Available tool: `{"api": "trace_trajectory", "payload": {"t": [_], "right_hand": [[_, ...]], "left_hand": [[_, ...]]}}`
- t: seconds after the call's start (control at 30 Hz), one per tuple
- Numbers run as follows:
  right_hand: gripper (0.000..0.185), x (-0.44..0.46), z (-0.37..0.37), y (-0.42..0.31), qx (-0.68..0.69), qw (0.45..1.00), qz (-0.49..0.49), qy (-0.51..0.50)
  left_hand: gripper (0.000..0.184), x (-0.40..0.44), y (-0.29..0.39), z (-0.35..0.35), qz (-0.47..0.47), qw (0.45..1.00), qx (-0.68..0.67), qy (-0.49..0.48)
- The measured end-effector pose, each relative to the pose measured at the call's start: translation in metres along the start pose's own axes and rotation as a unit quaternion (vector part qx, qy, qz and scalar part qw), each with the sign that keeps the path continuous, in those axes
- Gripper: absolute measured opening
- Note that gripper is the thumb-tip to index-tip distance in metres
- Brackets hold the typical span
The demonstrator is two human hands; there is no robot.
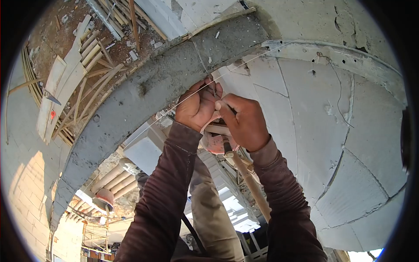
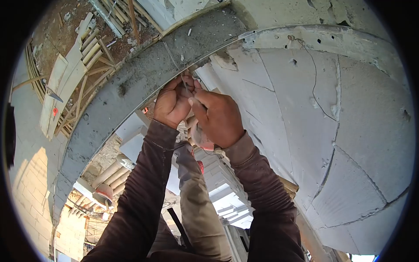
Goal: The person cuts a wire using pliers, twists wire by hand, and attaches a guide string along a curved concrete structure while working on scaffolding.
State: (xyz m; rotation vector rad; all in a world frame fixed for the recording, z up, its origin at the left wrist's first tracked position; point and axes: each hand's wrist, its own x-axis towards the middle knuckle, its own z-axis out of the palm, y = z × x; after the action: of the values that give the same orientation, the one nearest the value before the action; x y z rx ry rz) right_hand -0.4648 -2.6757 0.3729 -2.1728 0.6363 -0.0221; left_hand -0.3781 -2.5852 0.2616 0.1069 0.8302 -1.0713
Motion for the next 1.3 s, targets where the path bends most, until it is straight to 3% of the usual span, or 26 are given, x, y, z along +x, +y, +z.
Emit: {"api": "trace_trajectory", "payload": {"t": [0.03,0.13,0.23,0.33,0.37,0.4,0.47,0.53,0.63,0.67,0.7,0.73,0.77,0.8,0.87,0.93,0.97,1.03,1.07,1.17,1.2,1.23,1.27,1.3], "right_hand": [[0.020,0.004,-0.013,0.008,-0.028,0.995,0.093,0.001],[0.016,0.037,-0.018,0.014,-0.059,0.983,0.072,0.160],[0.013,0.022,0.015,-0.040,0.113,0.980,-0.041,0.156],[0.011,-0.010,0.032,-0.008,0.051,0.994,-0.059,0.074],[0.011,-0.012,0.022,0.000,0.032,0.997,0.030,0.061],[0.014,-0.008,0.013,0.018,-0.008,0.992,0.104,0.070],[0.018,0.023,0.002,0.026,-0.127,0.981,0.059,0.137],[0.017,0.041,-0.002,-0.002,0.014,0.972,0.074,0.223],[0.016,0.012,0.028,-0.055,0.170,0.975,0.026,0.142],[0.016,0.004,0.031,-0.048,0.116,0.986,0.008,0.123],[0.015,-0.006,0.034,-0.031,0.063,0.993,-0.012,0.103],[0.014,-0.016,0.036,-0.013,0.011,0.996,-0.031,0.081],[0.014,-0.018,0.030,0.005,-0.013,0.996,0.051,0.070],[0.021,-0.008,0.023,0.026,-0.050,0.992,0.052,0.103],[0.015,0.027,0.009,0.023,-0.128,0.975,0.070,0.165],[0.016,0.034,-0.004,-0.025,0.061,0.981,0.062,0.176],[0.016,0.027,-0.001,-0.047,0.157,0.970,0.061,0.174],[0.017,-0.003,0.027,-0.050,0.109,0.987,-0.022,0.117],[0.019,-0.014,0.041,-0.040,0.100,0.987,-0.066,0.106],[0.020,-0.013,0.032,0.031,-0.007,0.992,0.075,0.101],[0.021,0.004,0.020,0.038,-0.068,0.989,0.066,0.113],[0.024,0.021,0.013,0.033,-0.051,0.986,0.058,0.149],[0.024,0.032,0.005,0.018,0.056,0.979,0.059,0.188],[0.022,0.034,-0.008,-0.011,0.110,0.977,0.069,0.167]], "left_hand": [[0.007,0.003,0.004,-0.008,0.001,1.000,0.010,-0.014],[0.008,-0.005,-0.002,0.001,0.027,0.999,0.046,0.003],[0.005,-0.006,-0.006,0.004,0.048,0.996,0.078,0.007],[0.005,-0.005,0.004,-0.007,-0.019,1.000,0.013,0.001],[0.004,-0.006,0.003,-0.011,0.048,0.995,0.091,-0.017],[0.004,-0.010,0.005,-0.015,0.037,0.997,0.070,0.002],[0.006,-0.015,0.006,-0.010,0.010,0.999,0.029,0.028],[0.007,-0.013,0.002,-0.011,0.005,0.999,0.034,0.021],[0.008,-0.017,0.006,-0.015,0.008,0.993,0.116,-0.035],[0.008,-0.019,0.008,-0.011,0.009,0.985,0.157,-0.064],[0.007,-0.018,0.008,-0.005,-0.006,0.989,0.145,0.018],[0.007,-0.017,0.010,-0.008,0.000,0.993,0.118,0.017],[0.007,-0.017,0.012,-0.013,0.005,0.996,0.093,0.018],[0.007,-0.018,0.012,-0.016,0.007,0.997,0.068,0.019],[0.006,-0.020,0.010,-0.013,-0.010,0.998,0.062,0.022],[0.005,-0.021,0.007,-0.009,-0.005,0.997,0.046,0.066],[0.005,-0.026,0.008,-0.006,0.008,0.995,0.091,0.042],[0.005,-0.035,0.007,0.005,0.024,0.983,0.182,-0.008],[0.005,-0.028,0.009,-0.001,0.009,0.988,0.155,-0.004],[0.007,-0.021,0.017,-0.022,-0.022,0.996,0.064,0.052],[0.006,-0.023,0.015,-0.023,-0.019,0.997,0.052,0.053],[0.006,-0.021,0.016,-0.022,-0.016,0.998,0.042,0.050],[0.005,-0.022,0.014,-0.024,-0.017,0.998,0.030,0.051],[0.007,-0.021,0.013,-0.025,-0.023,0.998,0.038,0.053]]}}
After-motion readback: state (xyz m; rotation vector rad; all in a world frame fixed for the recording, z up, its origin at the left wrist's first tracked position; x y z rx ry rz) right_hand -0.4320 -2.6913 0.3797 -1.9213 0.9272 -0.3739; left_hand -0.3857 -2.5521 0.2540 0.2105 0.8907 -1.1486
